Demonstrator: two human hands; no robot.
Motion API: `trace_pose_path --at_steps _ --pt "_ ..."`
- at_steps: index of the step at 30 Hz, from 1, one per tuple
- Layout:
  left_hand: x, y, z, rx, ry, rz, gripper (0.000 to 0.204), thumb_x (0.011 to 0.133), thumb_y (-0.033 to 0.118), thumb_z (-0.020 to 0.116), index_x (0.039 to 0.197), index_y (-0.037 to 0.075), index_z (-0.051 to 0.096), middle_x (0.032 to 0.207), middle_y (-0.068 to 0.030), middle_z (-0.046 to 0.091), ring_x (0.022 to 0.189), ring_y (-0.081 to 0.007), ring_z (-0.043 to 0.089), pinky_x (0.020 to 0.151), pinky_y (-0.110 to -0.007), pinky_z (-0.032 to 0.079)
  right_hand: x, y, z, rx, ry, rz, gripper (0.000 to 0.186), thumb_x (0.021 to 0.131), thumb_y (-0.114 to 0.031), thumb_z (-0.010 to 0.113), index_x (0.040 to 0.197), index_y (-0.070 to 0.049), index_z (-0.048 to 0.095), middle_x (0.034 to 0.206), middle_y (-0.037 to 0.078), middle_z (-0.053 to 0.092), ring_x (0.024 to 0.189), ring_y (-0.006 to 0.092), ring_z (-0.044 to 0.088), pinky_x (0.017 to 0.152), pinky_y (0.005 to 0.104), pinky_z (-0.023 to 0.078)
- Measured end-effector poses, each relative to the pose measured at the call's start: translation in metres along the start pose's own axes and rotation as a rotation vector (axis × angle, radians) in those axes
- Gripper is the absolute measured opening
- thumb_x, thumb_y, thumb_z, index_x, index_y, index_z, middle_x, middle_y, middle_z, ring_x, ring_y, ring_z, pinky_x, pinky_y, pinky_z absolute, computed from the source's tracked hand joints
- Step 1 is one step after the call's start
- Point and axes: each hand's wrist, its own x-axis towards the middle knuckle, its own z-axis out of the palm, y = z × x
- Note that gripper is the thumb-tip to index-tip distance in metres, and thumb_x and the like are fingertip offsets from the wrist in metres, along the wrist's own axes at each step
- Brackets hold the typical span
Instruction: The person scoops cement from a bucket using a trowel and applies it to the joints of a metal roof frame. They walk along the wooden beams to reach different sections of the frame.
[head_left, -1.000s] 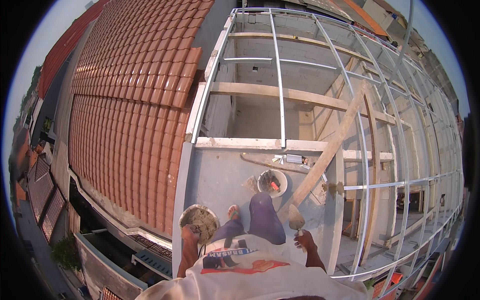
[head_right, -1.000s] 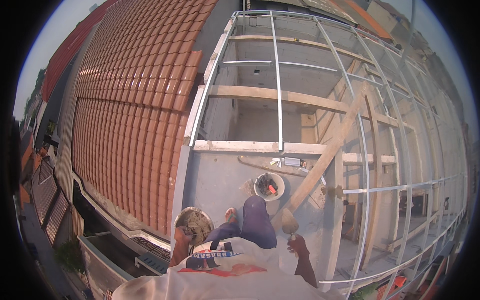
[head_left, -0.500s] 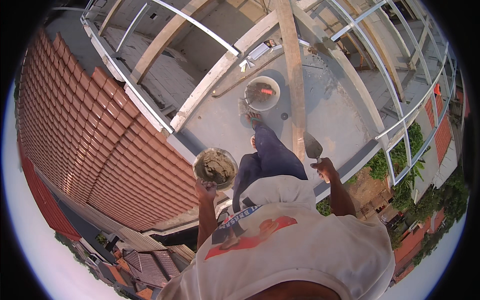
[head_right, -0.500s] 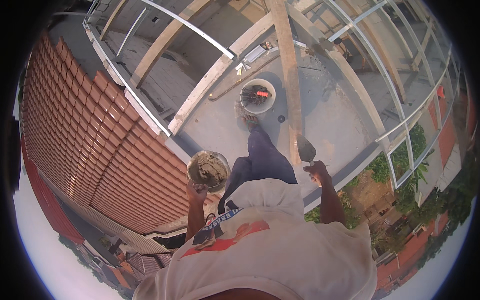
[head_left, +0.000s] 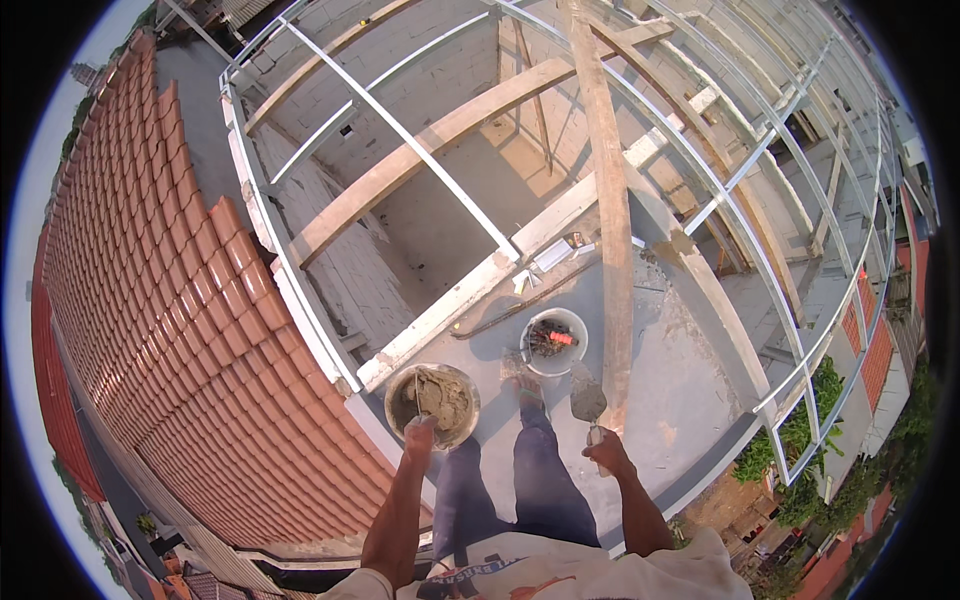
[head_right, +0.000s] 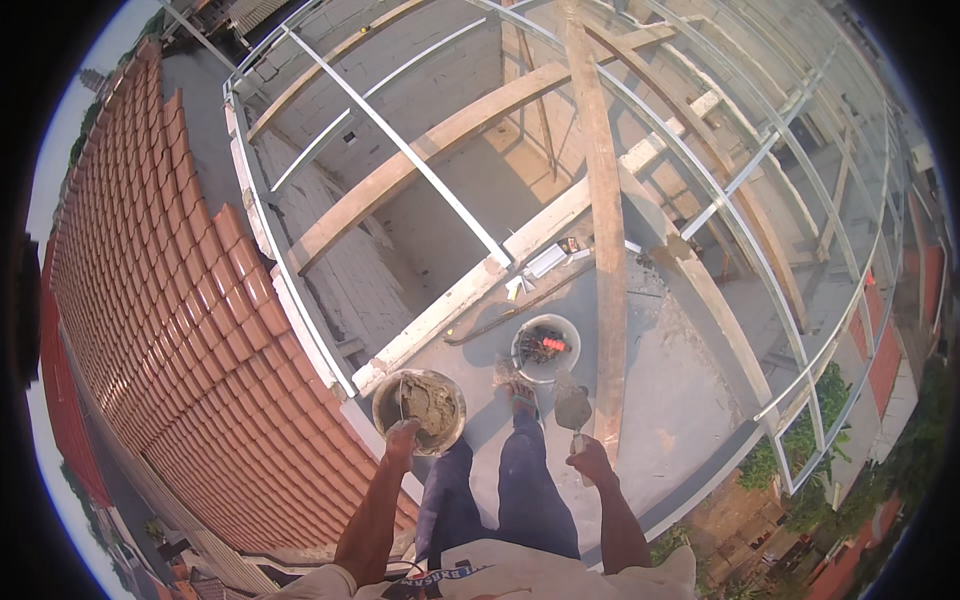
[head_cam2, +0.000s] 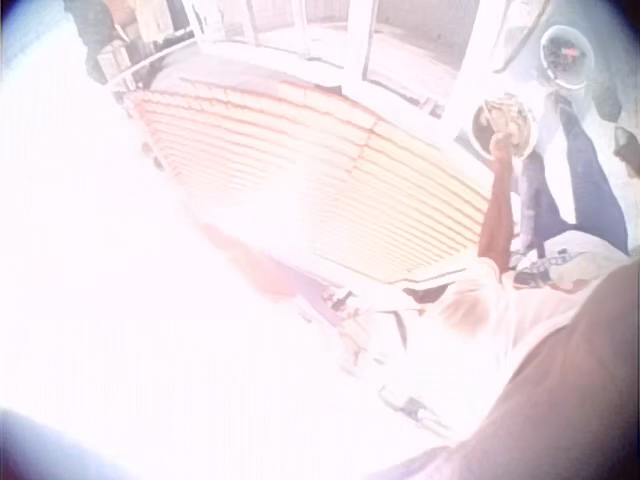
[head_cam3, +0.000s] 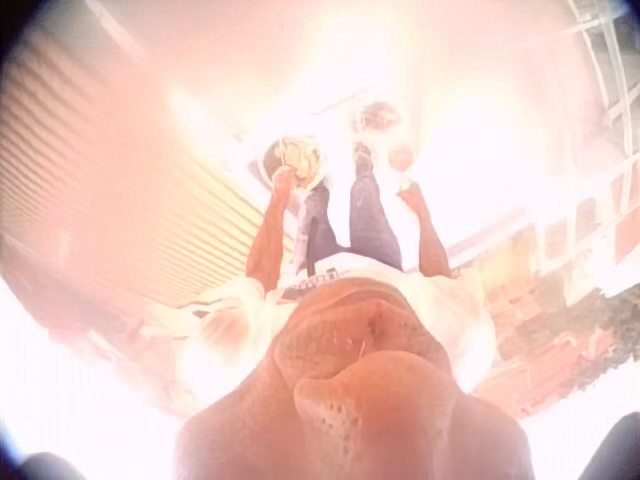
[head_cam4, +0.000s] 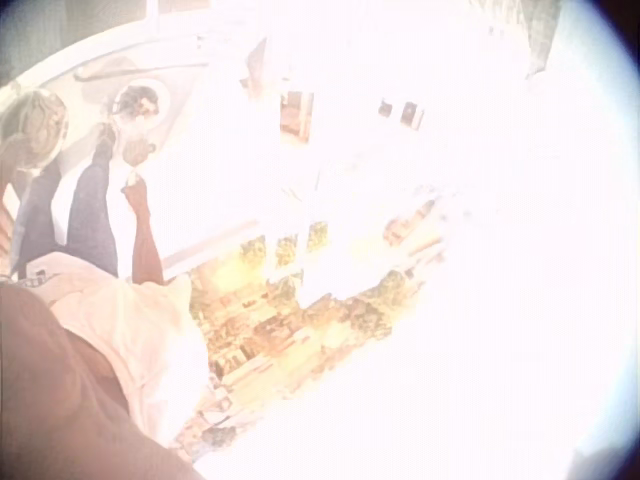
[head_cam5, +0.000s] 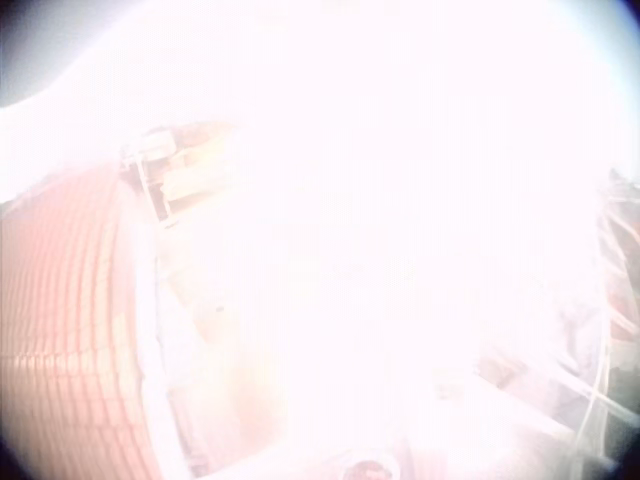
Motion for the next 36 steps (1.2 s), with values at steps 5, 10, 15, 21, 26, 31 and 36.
trace_pose_path --at_steps 5,10,15,21,26,31,36 --pt "0.036 0.035 0.009 0.281 0.009 -0.033 0.015 0.085 0.013 0.072 0.084 0.013 0.058 0.070 0.0026 0.051 0.060 -0.0097 0.049 0.055 -0.029 0.040 0.094 -0.001 0.071 0.101 0.039 -0.162 0.028 0.070 -0.007 0.079 0.096 -0.004 0.068 0.084 0.008 0.071 0.074 0.0195 0.069 0.066 0.0369 0.055" --pt "0.043 0.039 0.025 0.370 -0.060 -0.048 0.018 0.086 0.011 0.072 0.083 0.011 0.054 0.074 0.0025 0.052 0.064 -0.0079 0.047 0.058 -0.028 0.040 0.202 0.003 0.119 0.098 0.108 -0.292 0.025 0.065 -0.010 0.080 0.086 -0.003 0.067 0.083 0.015 0.069 0.081 0.0324 0.069 0.075 0.0431 0.054" --pt "0.062 0.004 0.042 0.384 -0.090 -0.209 0.019 0.090 0.008 0.069 0.085 0.014 0.051 0.079 0.0033 0.052 0.069 -0.0082 0.050 0.065 -0.027 0.042 0.298 0.026 0.150 -0.233 0.251 -0.404 0.054 0.073 -0.038 0.079 0.116 -0.007 0.068 0.128 0.024 0.059 0.126 0.0427 0.052 0.107 0.0533 0.043" --pt "0.073 -0.005 0.078 0.401 -0.120 -0.260 0.020 0.094 0.006 0.065 0.085 0.015 0.050 0.077 0.0049 0.049 0.067 -0.0067 0.046 0.066 -0.026 0.041 0.331 0.027 0.148 -0.246 0.072 -0.282 0.059 0.081 -0.056 0.073 0.118 -0.009 0.072 0.122 0.015 0.070 0.119 0.0329 0.064 0.106 0.0509 0.046" --pt "0.079 -0.001 0.112 0.427 -0.109 -0.237 0.021 0.094 0.009 0.065 0.083 0.014 0.049 0.074 0.0055 0.046 0.064 -0.0059 0.042 0.063 -0.025 0.038 0.290 -0.002 0.073 0.034 0.121 -0.272 0.047 0.084 -0.045 0.077 0.106 -0.003 0.073 0.098 0.016 0.074 0.092 0.0339 0.073 0.084 0.0441 0.056" --pt "0.088 0.007 0.171 0.428 -0.153 -0.203 0.014 0.092 0.013 0.066 0.087 0.012 0.053 0.075 0.0052 0.048 0.063 -0.0065 0.042 0.062 -0.025 0.037 0.187 -0.001 0.021 0.252 0.191 -0.105 0.043 0.087 -0.038 0.079 0.104 0.001 0.069 0.086 0.016 0.071 0.079 0.0258 0.068 0.075 0.0399 0.054" --pt "0.127 -0.015 0.228 0.401 -0.139 -0.143 0.014 0.088 0.009 0.068 0.099 0.004 0.062 0.081 0.0038 0.054 0.067 -0.0058 0.047 0.059 -0.025 0.039 0.115 0.054 0.028 0.324 0.247 0.021 0.034 0.091 -0.031 0.078 0.098 0.000 0.068 0.075 0.010 0.068 0.067 0.0193 0.063 0.067 0.0373 0.052"
